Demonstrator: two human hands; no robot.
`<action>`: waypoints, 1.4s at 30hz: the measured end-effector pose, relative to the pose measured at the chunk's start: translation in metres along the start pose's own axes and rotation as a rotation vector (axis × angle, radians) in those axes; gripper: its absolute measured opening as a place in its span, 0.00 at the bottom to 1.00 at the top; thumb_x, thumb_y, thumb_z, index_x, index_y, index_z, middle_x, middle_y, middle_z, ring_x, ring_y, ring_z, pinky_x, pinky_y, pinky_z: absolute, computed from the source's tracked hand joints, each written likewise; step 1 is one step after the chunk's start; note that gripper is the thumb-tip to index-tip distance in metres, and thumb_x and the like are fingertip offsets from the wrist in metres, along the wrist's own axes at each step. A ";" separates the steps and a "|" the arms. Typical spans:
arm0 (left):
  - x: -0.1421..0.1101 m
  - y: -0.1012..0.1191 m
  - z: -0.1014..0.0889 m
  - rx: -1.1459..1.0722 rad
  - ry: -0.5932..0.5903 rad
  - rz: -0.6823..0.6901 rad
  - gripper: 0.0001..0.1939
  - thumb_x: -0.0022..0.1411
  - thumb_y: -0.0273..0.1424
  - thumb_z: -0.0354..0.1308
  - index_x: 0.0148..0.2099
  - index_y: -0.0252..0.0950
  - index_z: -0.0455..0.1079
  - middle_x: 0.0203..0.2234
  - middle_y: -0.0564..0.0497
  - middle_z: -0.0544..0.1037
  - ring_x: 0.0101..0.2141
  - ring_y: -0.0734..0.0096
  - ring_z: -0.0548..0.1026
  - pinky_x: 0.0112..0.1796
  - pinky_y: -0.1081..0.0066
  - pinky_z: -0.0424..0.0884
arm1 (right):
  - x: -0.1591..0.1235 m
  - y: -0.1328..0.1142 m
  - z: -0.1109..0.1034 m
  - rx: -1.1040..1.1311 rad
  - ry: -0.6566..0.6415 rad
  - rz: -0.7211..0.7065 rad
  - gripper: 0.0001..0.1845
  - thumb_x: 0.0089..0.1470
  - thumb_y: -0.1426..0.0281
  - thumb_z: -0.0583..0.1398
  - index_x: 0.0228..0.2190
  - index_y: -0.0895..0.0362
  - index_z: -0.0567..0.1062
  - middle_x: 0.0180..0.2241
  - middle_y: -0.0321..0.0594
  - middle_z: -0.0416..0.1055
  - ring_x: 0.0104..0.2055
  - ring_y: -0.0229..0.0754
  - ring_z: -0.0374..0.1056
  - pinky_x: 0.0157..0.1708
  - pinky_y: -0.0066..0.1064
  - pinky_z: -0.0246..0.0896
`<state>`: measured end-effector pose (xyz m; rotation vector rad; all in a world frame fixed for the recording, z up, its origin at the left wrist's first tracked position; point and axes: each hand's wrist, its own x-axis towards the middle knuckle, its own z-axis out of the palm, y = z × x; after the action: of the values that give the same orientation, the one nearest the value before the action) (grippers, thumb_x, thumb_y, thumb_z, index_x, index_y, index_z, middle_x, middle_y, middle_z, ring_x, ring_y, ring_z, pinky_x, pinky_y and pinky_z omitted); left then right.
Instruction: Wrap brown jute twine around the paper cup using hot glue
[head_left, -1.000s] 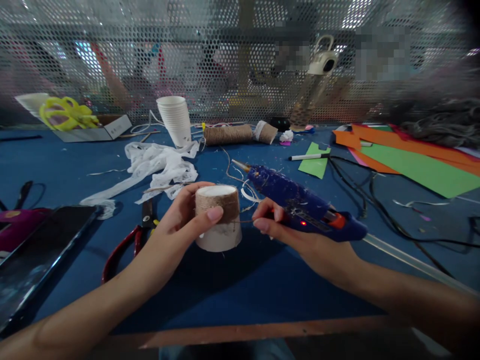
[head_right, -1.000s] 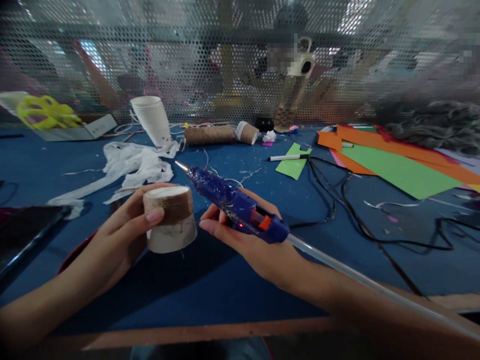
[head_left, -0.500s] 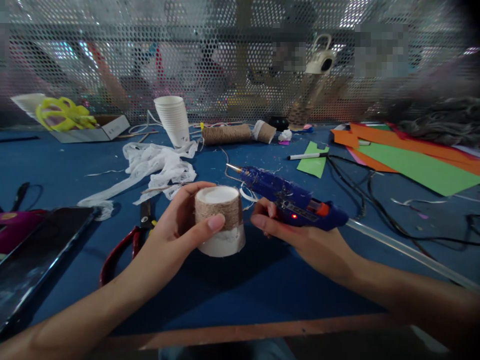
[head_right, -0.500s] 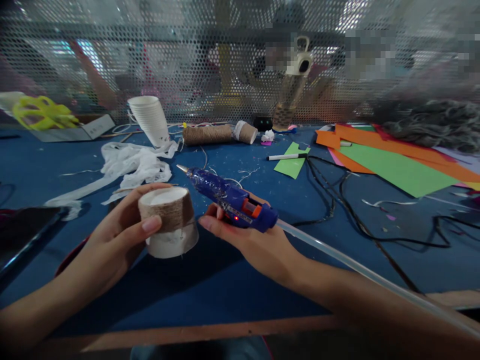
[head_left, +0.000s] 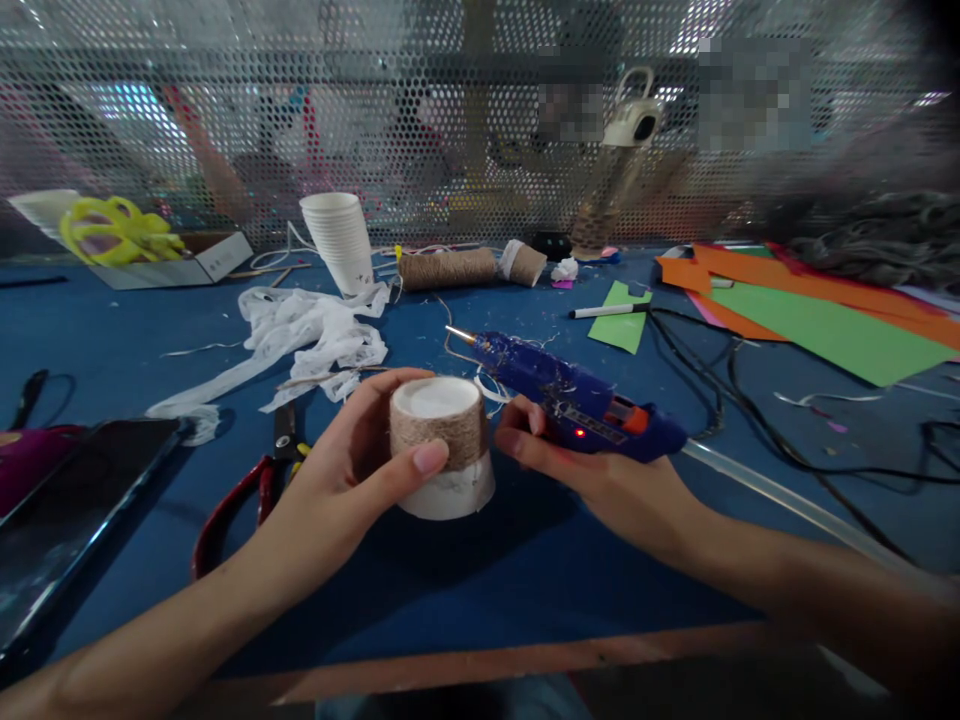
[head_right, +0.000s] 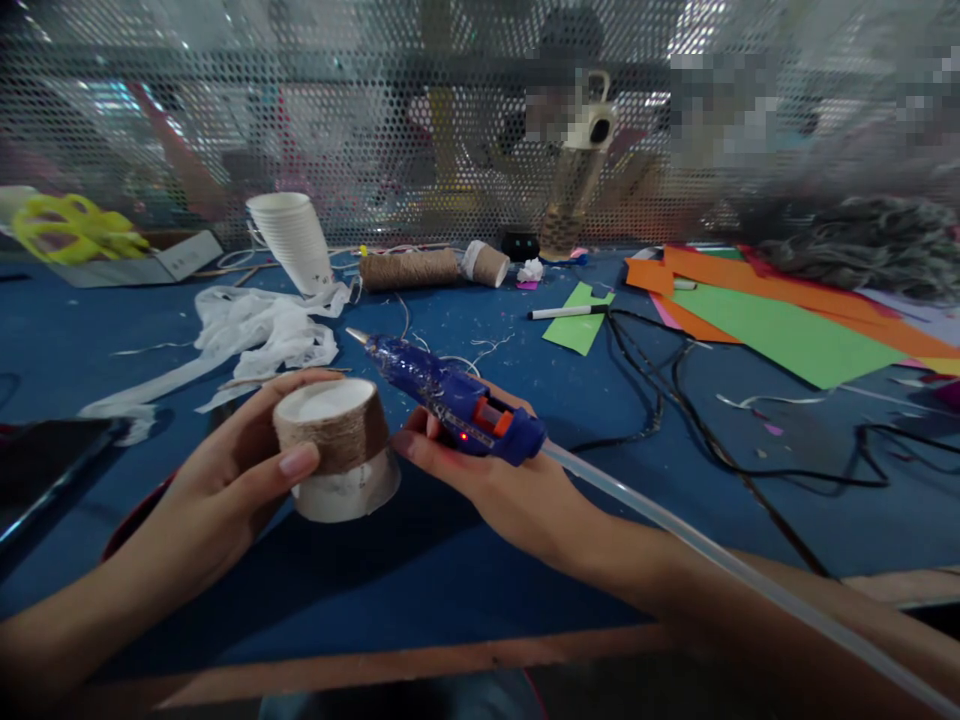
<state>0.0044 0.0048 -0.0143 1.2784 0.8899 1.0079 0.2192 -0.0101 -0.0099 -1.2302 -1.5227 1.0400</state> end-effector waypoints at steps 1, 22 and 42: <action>0.000 0.000 0.000 0.001 -0.010 0.003 0.17 0.61 0.32 0.66 0.53 0.48 0.71 0.45 0.56 0.80 0.46 0.70 0.76 0.42 0.79 0.71 | 0.000 -0.001 0.001 0.007 0.011 0.007 0.13 0.51 0.61 0.66 0.23 0.53 0.70 0.30 0.33 0.74 0.34 0.39 0.72 0.38 0.31 0.71; 0.003 -0.003 -0.003 -0.073 -0.019 -0.056 0.15 0.64 0.33 0.62 0.53 0.46 0.72 0.49 0.55 0.81 0.52 0.65 0.74 0.45 0.75 0.67 | -0.002 0.005 0.004 0.140 0.064 0.022 0.10 0.49 0.66 0.69 0.26 0.55 0.73 0.29 0.29 0.74 0.31 0.33 0.70 0.34 0.24 0.69; 0.006 -0.010 -0.009 -0.039 -0.098 -0.039 0.17 0.63 0.36 0.63 0.55 0.49 0.73 0.51 0.56 0.80 0.52 0.66 0.75 0.47 0.76 0.70 | -0.005 0.005 0.002 0.052 0.060 -0.077 0.12 0.51 0.69 0.68 0.25 0.54 0.70 0.27 0.28 0.72 0.30 0.32 0.69 0.34 0.23 0.67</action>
<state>-0.0014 0.0133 -0.0254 1.2624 0.8130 0.9202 0.2187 -0.0148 -0.0155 -1.1475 -1.4764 0.9780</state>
